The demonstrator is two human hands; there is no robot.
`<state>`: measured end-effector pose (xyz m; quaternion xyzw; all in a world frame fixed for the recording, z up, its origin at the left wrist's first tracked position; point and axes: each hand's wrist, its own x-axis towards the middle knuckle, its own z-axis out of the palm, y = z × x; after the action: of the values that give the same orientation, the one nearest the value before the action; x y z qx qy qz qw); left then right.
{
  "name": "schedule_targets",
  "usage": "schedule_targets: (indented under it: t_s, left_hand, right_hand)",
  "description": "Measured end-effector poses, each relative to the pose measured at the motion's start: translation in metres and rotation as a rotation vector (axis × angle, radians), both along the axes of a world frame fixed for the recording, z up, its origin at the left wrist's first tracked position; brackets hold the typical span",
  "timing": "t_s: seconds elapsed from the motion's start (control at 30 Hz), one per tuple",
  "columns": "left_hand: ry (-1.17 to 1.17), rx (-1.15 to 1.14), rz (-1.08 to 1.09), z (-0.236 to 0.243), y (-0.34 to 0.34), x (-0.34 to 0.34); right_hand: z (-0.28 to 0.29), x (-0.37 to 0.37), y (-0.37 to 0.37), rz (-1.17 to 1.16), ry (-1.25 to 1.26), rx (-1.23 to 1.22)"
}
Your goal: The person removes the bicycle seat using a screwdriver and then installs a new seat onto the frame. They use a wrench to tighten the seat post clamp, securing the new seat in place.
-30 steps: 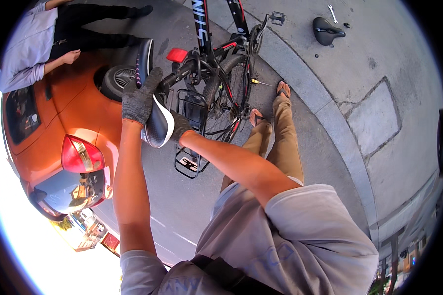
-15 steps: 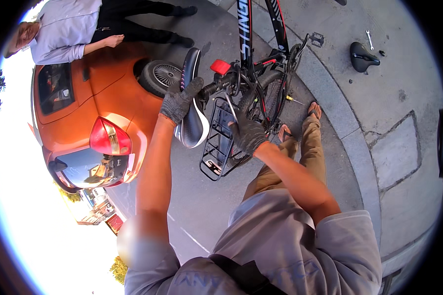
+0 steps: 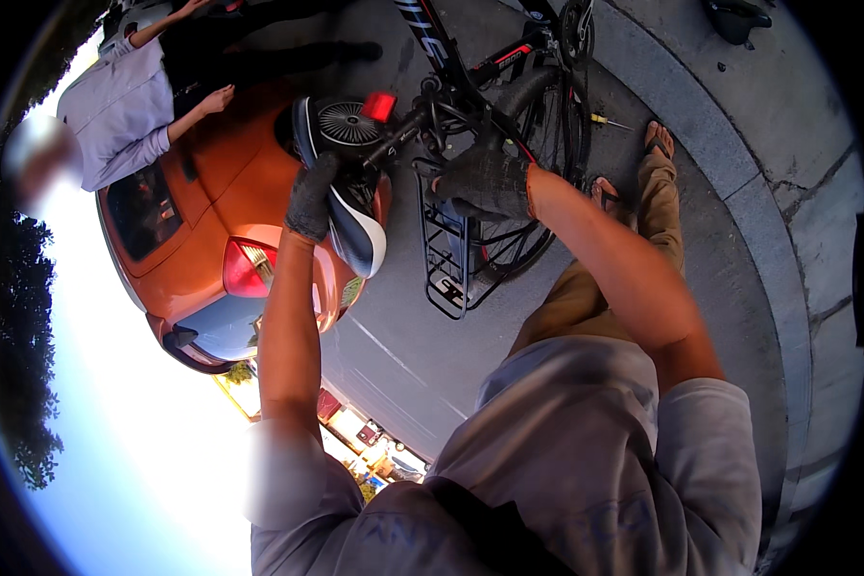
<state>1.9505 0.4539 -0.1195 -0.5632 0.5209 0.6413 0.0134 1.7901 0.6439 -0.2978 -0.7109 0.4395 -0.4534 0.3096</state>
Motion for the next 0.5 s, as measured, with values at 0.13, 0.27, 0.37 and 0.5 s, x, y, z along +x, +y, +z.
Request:
schedule_targets:
  t_s: [0.13, 0.27, 0.37, 0.5]
  left_hand:
    - [-0.096, -0.02, -0.075, -0.001, -0.006, 0.004]
    - [-0.077, -0.065, -0.105, -0.001, -0.01, 0.011]
    - [-0.138, -0.125, -0.261, -0.003, -0.015, 0.015]
    - [-0.08, -0.122, -0.122, -0.007, -0.011, 0.019]
  right_hand:
    - [0.0, -0.004, -0.006, 0.103, 0.051, 0.066]
    - [0.003, -0.01, -0.009, 0.114, 0.068, 0.053]
    - [0.004, -0.008, -0.011, 0.099, 0.064, 0.041]
    - [0.001, -0.006, -0.013, 0.12, 0.048, 0.026]
